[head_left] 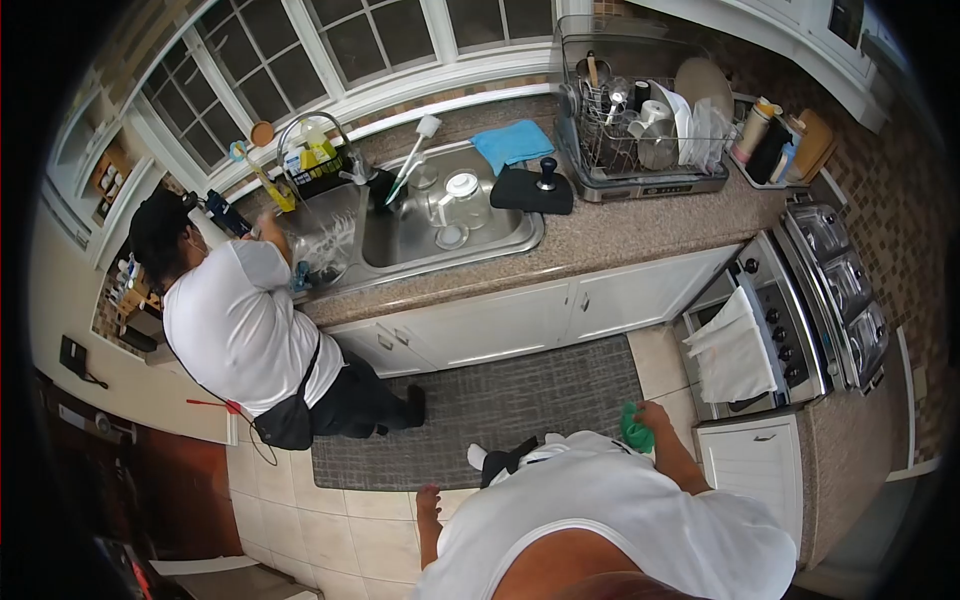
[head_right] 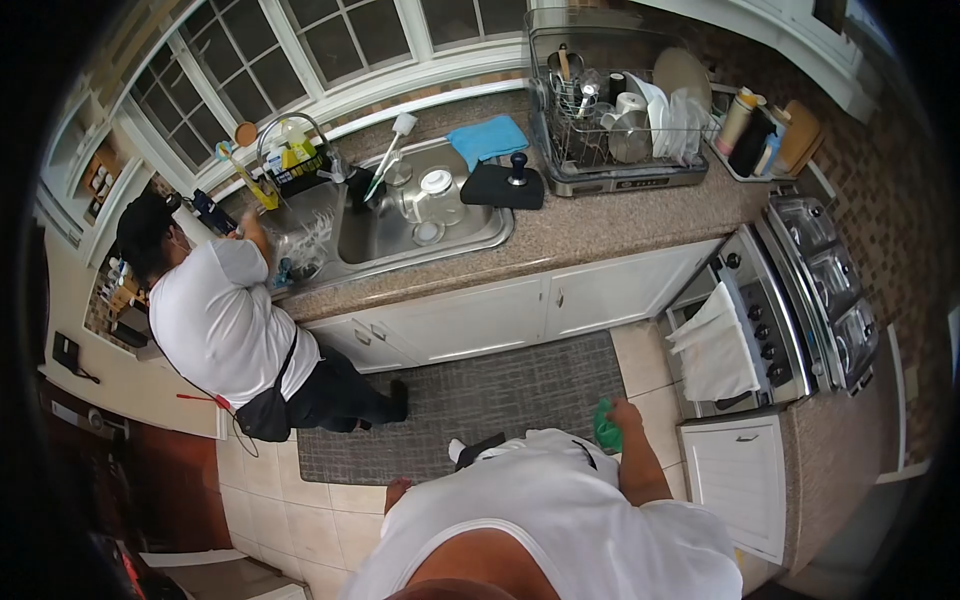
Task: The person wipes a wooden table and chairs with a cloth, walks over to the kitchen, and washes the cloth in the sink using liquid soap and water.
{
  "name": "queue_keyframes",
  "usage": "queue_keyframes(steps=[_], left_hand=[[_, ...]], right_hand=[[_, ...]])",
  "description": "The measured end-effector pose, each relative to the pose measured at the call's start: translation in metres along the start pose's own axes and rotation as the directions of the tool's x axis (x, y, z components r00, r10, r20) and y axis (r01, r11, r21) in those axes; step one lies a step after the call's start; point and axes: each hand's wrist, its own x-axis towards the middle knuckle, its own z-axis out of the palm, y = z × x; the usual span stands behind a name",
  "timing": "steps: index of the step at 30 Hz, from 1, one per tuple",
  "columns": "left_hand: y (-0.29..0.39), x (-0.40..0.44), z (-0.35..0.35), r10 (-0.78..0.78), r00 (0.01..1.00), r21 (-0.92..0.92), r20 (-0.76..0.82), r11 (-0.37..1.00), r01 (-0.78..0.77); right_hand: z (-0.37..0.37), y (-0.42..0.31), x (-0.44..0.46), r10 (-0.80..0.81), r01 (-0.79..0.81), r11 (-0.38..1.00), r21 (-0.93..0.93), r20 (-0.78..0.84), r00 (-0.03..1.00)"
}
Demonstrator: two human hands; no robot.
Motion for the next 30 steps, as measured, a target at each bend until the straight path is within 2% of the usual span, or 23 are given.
queue_keyframes(steps=[5,8,10,13,16,18,21,24,27,30], left_hand=[[-0.01,0.01,0.024,-0.071,0.988,-0.03,0.136,0.997,0.076],[0.024,-0.034,0.04,-0.022,0.999,0.244,0.041,0.97,0.011],[0.01,-0.01,0.039,0.086,0.986,0.314,0.145,0.941,-0.128],[0.013,0.012,0.04,0.177,0.959,0.326,0.22,0.914,-0.243],[0.015,0.023,0.05,0.24,0.955,0.276,0.176,0.919,-0.282],[0.034,0.037,0.062,-0.034,0.997,0.19,0.063,0.982,0.021],[0.043,0.039,0.069,0.114,0.983,0.062,0.142,0.99,-0.124],[0.05,0.039,0.075,0.033,0.996,0.192,0.085,0.98,-0.049],[0.05,0.041,0.075,0.007,0.997,0.214,0.074,0.977,-0.023],[0.045,0.034,0.075,-0.001,1.0,0.187,0.014,0.982,-0.002]], right_hand=[[-0.003,0.011,-0.011,0.008,-0.008,0.987,-0.162,-0.001,1.0],[-0.005,0.028,-0.015,0.019,-0.018,0.989,-0.144,0.004,1.0],[-0.006,0.038,-0.017,0.041,-0.041,0.994,-0.102,0.0,0.999],[-0.008,0.05,-0.022,0.077,-0.077,0.995,-0.061,-0.001,0.997],[-0.01,0.054,-0.028,0.084,-0.084,0.995,-0.055,-0.002,0.996],[-0.009,0.057,-0.027,0.078,-0.077,0.996,-0.044,0.009,0.997],[-0.014,0.052,-0.03,0.059,-0.056,0.996,-0.065,0.039,0.998],[-0.017,0.044,-0.034,0.024,-0.025,0.995,-0.099,-0.011,1.0],[-0.018,0.039,-0.034,-0.024,0.021,0.994,-0.105,-0.025,0.999],[-0.021,0.034,-0.03,0.009,-0.007,0.997,-0.073,0.027,1.0]])
